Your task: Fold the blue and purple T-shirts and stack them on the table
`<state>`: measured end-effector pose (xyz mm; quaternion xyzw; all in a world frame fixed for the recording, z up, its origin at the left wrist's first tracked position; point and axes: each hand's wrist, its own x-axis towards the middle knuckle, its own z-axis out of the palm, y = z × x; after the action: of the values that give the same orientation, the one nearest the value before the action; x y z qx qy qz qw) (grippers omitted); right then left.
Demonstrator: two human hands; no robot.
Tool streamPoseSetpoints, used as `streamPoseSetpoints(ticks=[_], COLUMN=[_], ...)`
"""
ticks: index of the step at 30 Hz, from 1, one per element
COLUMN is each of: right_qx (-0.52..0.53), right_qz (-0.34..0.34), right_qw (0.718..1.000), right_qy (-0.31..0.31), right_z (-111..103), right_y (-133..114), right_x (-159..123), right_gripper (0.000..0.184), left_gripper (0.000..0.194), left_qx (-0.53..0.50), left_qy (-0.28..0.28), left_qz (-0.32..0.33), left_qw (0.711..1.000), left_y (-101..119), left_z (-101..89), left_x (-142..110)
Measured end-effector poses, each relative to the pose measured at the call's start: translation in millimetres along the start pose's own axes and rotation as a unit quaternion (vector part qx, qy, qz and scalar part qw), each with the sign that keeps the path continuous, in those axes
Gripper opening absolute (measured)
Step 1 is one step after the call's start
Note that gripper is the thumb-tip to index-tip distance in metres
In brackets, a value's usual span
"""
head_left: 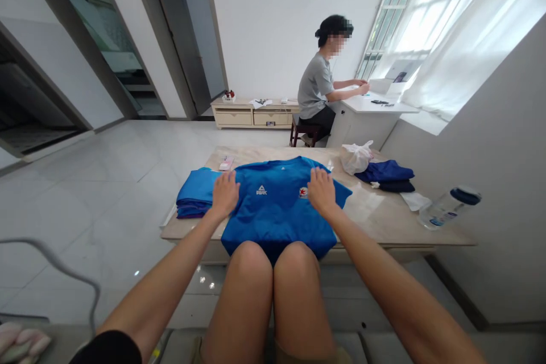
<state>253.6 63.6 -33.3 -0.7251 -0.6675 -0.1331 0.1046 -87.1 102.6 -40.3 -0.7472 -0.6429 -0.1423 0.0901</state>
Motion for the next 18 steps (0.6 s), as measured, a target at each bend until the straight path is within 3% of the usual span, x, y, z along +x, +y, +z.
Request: streamPoseSetpoints(ticks=[2,4,6,8,12,18], right_qx=[0.042,0.064,0.068,0.068,0.077,0.091], right_qz=[0.028,0.077,0.096,0.079,0.048,-0.022], right_qw=[0.994,0.981,0.977,0.981,0.987,0.988], right_qy=[-0.098,-0.165,-0.178,-0.161,-0.134,-0.121], right_z=[60,109,140,159,193,259], right_y=[-17,-21,-16,-8,11,65], right_x=[-41,-74,-89,-83,-18,158], right_gripper=[0.063,0.07,0.075,0.076,0.079,0.084], left_gripper=[0.06,0.064,0.068,0.07,0.073,0.077], left_qx=[-0.029,-0.043,-0.041,-0.034,-0.032,-0.072], left_qy=[-0.083,-0.142,-0.15,-0.131,-0.12,-0.119], left_qz=[0.038,0.028,0.01,0.004,-0.009,-0.007], left_qw=[0.995,0.989,0.988,0.991,0.992,0.99], left_y=[20,31,36,35,29,31], left_z=[56.9,103.4,133.7,151.4,178.0,228.7], left_x=[-35,-65,-77,-69,-5,152])
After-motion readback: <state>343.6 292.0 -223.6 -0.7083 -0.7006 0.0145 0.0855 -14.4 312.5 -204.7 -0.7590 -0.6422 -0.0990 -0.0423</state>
